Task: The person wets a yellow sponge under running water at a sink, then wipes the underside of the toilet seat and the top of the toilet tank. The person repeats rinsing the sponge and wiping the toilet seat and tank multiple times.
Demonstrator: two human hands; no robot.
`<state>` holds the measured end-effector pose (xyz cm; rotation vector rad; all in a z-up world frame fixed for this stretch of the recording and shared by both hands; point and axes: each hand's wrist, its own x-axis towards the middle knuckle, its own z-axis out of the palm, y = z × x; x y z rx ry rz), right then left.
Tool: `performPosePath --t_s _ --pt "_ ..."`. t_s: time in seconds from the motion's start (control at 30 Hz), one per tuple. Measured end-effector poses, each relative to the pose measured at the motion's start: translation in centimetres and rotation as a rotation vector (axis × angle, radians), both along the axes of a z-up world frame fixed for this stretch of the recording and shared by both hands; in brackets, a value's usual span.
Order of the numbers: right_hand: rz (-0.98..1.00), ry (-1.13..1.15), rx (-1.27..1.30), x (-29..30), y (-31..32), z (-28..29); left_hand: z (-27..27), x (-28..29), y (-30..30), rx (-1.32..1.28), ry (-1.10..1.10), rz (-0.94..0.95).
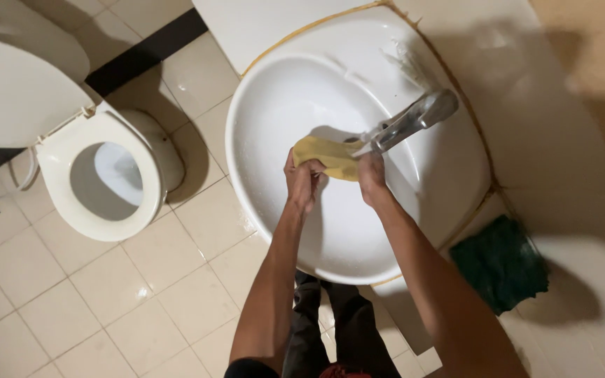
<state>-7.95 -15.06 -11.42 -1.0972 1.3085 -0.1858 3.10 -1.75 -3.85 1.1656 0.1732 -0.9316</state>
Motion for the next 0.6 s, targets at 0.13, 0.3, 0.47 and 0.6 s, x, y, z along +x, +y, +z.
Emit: performPosePath --t_s 0.13,0.3,0.47,0.6 --pt "0.019 -0.015 -0.068 -2.0 1.4 5.8 4.3 -1.0 -2.4 0.128 -0.005 -0.012" --pt "-0.161 0.025 -0.151 -4.5 2.8 4.6 4.0 -3.3 -4.7 -0.098 0.262 0.028" --pt "-0.293 0.045 0.058 -5.1 3.1 9.3 0.3 -4.9 -5.4 -0.151 0.249 -0.003" --pt "-0.165 0.085 -0.158 -6.7 3.0 6.0 2.6 -4.8 -4.0 0.097 0.056 -0.100"
